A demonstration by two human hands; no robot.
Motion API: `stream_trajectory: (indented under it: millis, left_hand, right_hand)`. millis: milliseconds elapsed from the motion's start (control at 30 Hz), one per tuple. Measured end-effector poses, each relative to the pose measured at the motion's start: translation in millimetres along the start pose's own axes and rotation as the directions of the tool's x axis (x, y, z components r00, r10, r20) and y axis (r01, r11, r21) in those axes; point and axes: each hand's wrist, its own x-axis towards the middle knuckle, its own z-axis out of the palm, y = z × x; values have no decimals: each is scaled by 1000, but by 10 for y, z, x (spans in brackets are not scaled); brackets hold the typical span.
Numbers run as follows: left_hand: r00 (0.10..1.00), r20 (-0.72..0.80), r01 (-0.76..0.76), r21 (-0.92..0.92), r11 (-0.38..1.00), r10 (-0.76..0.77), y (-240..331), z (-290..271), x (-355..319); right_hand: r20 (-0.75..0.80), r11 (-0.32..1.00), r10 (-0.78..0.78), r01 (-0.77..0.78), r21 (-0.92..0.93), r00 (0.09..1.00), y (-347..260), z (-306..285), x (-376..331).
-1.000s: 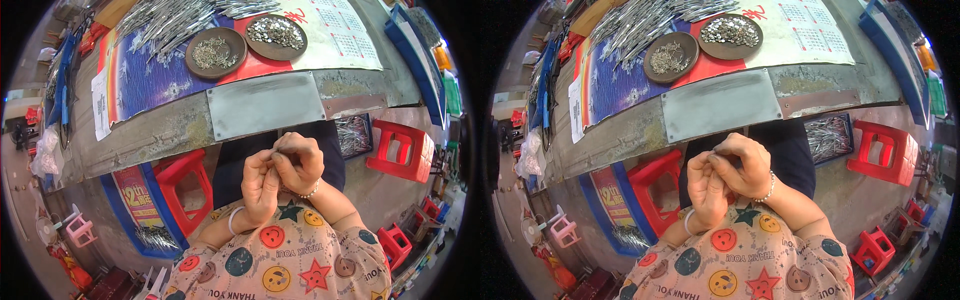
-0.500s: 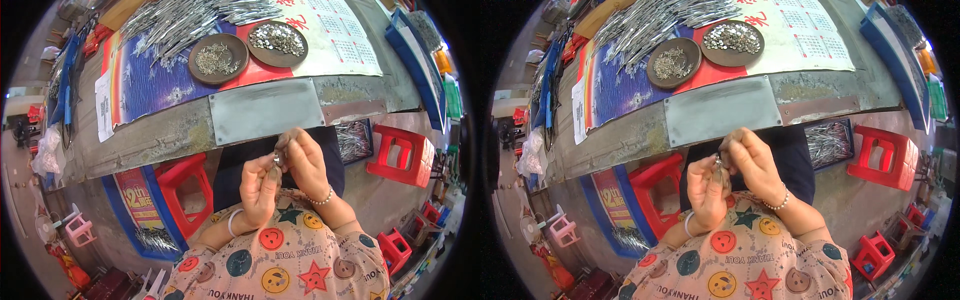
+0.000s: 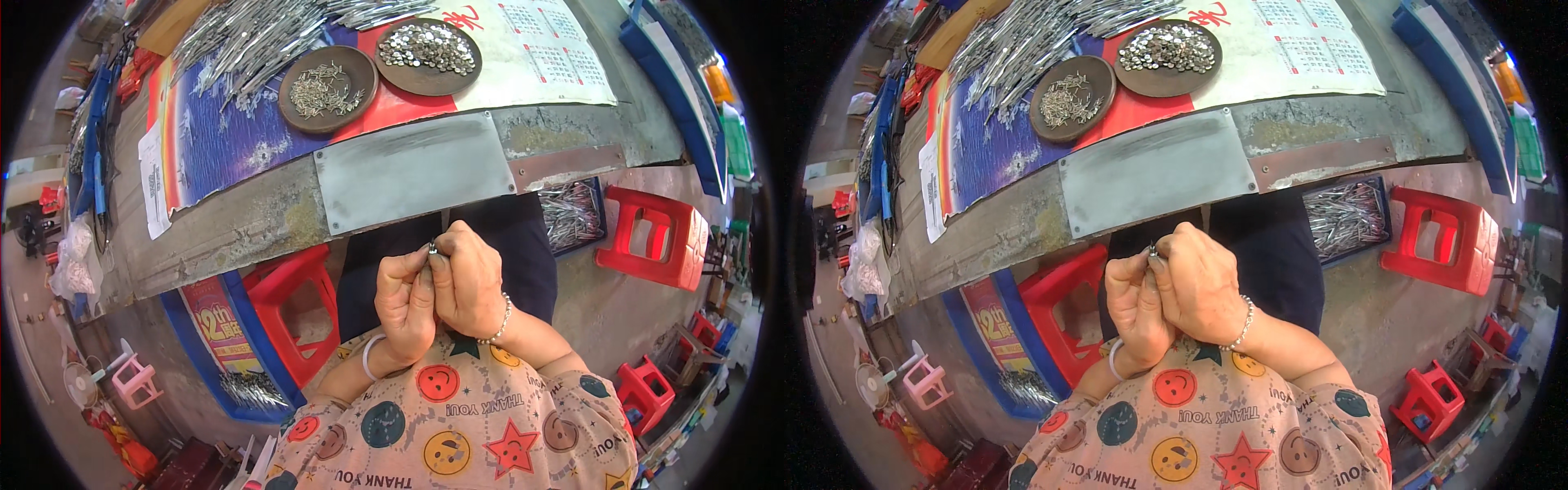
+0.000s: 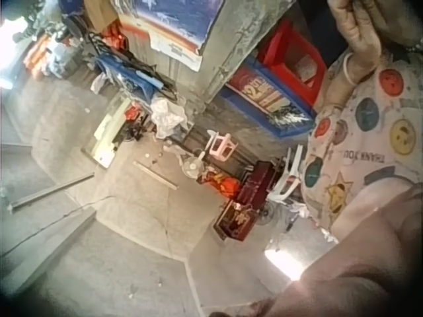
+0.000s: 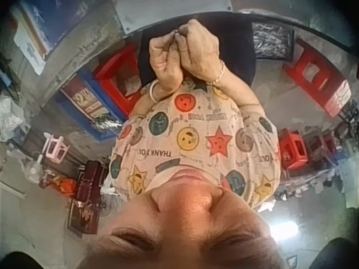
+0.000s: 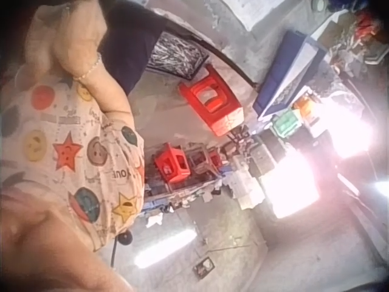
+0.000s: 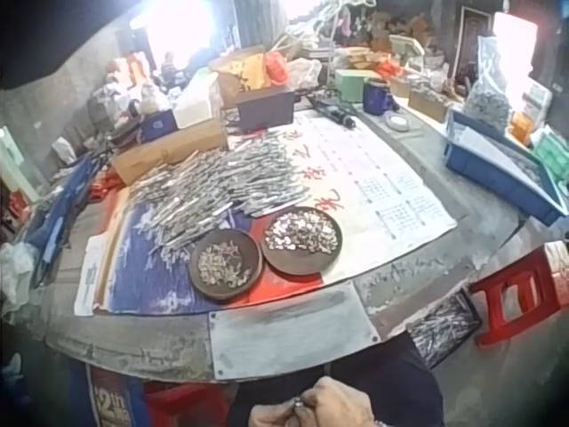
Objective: Manually assembling small metal pins and circular washers at a workshop table.
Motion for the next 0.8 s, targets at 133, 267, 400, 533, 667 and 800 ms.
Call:
stream_trajectory:
  millis: [133, 267, 400, 533, 667, 800]
  left_hand:
    - [996, 62, 76, -83, 994, -71, 36, -10, 20]
    - [969, 188, 181, -89, 979, -162, 203, -22, 115]
    - [868, 308, 454, -174, 874, -389, 344, -112, 150]
    - [945, 203, 272, -58, 960, -256, 259, -54, 102]
    - [993, 98, 63, 94, 994, -72, 162, -67, 55]
    - [995, 89, -73, 213, 974, 55, 117, -97, 84]
  right_hand:
    - [162, 878, 241, -286, 384, 957, 13, -109, 56]
    - [118, 938, 80, -115, 327, 990, 65, -189, 121]
    - [104, 866, 192, -219, 450, 976, 104, -177, 87]
    - [106, 900, 152, -182, 395, 983, 139, -54, -19]
    - [17, 975, -55, 50, 216, 998, 95, 38, 44]
    - [16, 996, -81, 81, 36, 997, 49, 98, -17]
